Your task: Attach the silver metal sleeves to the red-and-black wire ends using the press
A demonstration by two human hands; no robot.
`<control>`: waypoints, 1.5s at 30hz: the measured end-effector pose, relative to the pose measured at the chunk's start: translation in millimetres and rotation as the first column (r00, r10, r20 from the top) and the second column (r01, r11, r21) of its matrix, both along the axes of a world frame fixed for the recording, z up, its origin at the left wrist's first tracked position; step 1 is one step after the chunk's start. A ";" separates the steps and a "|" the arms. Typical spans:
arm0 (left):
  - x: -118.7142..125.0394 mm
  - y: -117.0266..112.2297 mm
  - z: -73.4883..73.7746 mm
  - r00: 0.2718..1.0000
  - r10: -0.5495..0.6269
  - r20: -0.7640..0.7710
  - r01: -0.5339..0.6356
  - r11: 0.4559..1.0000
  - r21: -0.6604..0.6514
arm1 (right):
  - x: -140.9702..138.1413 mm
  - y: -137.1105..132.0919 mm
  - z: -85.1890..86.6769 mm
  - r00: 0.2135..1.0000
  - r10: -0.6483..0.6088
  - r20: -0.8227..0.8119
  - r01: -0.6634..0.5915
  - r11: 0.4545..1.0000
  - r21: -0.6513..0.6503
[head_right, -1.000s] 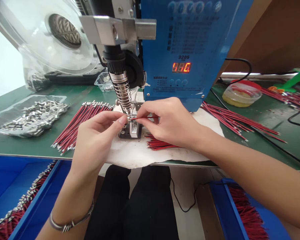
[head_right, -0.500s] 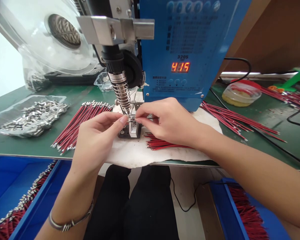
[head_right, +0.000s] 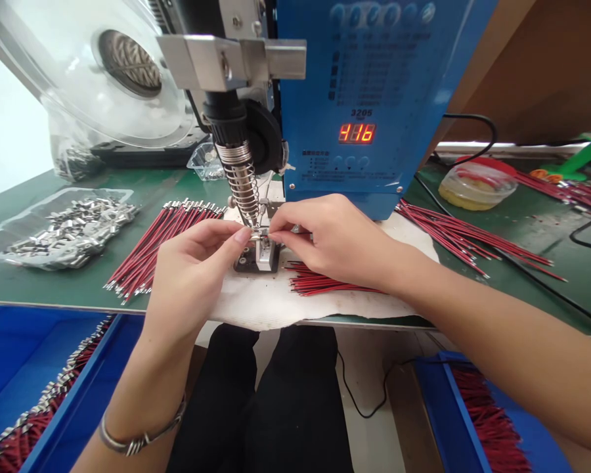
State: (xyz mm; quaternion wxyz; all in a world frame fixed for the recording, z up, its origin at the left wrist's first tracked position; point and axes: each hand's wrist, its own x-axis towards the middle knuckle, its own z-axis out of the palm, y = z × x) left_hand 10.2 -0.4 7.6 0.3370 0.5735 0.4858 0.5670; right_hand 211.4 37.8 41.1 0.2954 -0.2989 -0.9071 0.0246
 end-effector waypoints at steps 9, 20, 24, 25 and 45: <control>0.8 0.2 0.6 1.000 0.024 -0.004 -0.024 1.000 -0.003 | 0.3 0.9 1.7 1.000 0.009 0.013 -0.009 0.999 0.033; 3.6 -2.1 5.0 0.998 0.064 0.018 -0.064 0.998 -0.002 | -0.1 -1.2 1.7 1.000 -0.011 0.024 0.010 1.000 0.030; 2.6 -1.9 4.3 0.999 0.046 0.023 -0.045 0.999 -0.015 | 0.2 -1.5 1.7 1.000 -0.011 0.023 0.010 0.999 0.034; 2.2 -1.6 3.8 0.999 0.039 0.030 -0.038 0.999 -0.018 | 0.1 -1.6 1.5 1.000 -0.016 0.021 0.015 0.999 0.039; 1.6 -0.6 2.3 0.999 0.041 0.029 -0.041 0.999 0.002 | -0.2 -1.0 2.0 0.998 -0.034 0.044 0.034 0.999 0.004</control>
